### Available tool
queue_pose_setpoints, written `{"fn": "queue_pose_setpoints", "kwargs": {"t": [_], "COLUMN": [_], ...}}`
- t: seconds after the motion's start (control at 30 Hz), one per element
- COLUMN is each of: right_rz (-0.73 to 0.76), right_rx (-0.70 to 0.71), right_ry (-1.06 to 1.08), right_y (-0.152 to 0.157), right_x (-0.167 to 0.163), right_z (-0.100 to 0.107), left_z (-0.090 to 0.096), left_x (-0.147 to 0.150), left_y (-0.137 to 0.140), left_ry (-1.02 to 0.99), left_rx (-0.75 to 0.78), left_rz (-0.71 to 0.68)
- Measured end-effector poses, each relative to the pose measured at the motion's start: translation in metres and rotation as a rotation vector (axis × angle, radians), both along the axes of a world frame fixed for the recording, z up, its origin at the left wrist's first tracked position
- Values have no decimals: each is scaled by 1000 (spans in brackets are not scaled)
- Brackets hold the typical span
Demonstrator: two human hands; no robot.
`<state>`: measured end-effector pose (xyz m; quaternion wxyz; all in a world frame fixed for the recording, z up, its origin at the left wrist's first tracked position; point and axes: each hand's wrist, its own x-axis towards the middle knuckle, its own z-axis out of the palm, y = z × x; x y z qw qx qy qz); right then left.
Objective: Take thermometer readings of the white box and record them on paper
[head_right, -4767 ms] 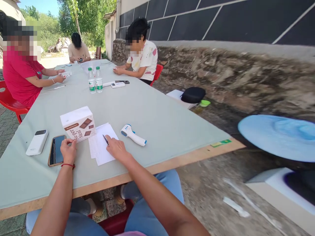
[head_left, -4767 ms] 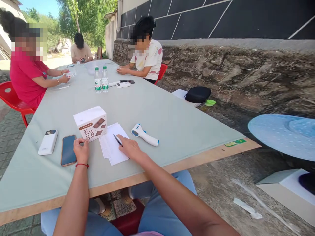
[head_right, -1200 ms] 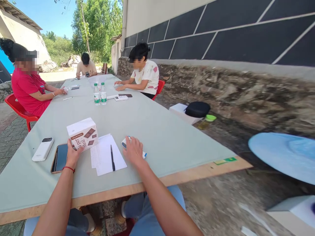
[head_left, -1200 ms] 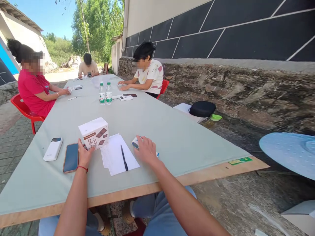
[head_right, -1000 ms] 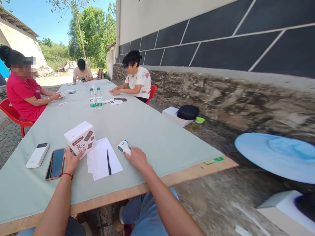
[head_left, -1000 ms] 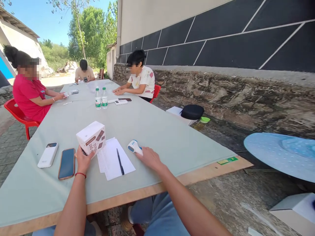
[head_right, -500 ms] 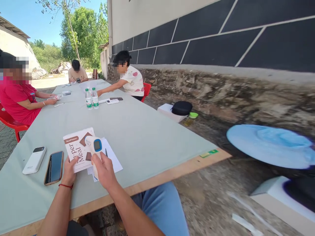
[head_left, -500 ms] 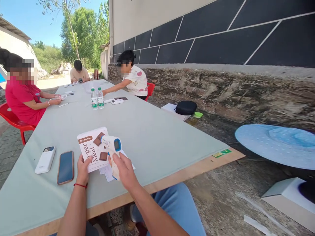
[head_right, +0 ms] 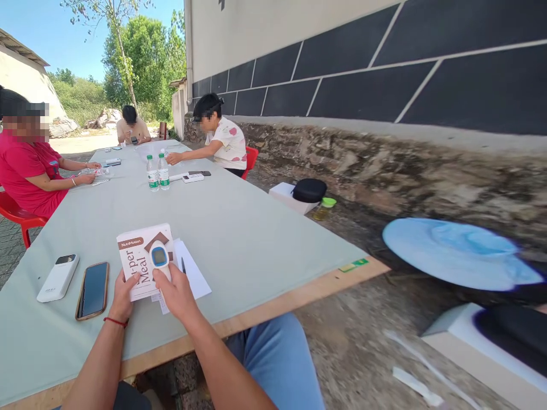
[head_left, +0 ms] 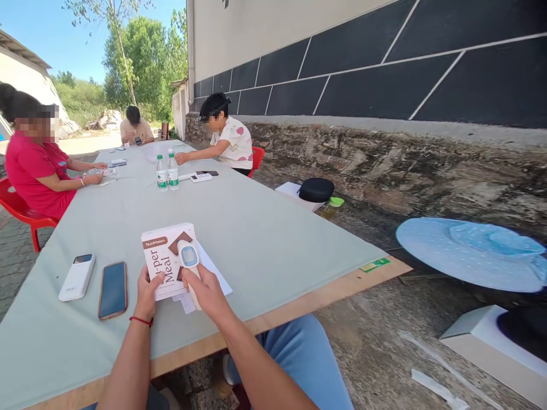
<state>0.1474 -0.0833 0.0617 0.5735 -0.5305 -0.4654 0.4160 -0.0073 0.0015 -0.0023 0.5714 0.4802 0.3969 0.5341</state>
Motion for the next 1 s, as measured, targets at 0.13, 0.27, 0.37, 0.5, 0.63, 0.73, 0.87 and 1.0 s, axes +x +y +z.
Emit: {"fn": "queue_pose_setpoints", "kwargs": {"t": [0.13,0.27,0.37,0.5,0.63,0.73,0.87,1.0], "right_rz": [-32,-36,-40,-57,-54,-18,95,145], "right_rx": [15,11,3,-7,29,117,206,249], "right_ry": [-50,-40,-40,-23,48,42,85,131], "right_y": [1,0,0,0,-10,-24,-44,-59], "right_x": [-3,-4,-4,-5,-6,-5,-4,-3], "right_z": [-1,0,0,0,13,37,69,82], "left_z": [0,-1,-1,2,4,3,3,5], "left_x": [0,0,0,1,2,2,1,0], "left_y": [0,0,1,-1,-2,-1,2,4], "left_ry": [1,15,16,8,13,21,28,35], "left_rx": [0,-1,4,-8,-3,11,47,53], "left_rz": [-12,-4,0,3,12,38,132,192]}}
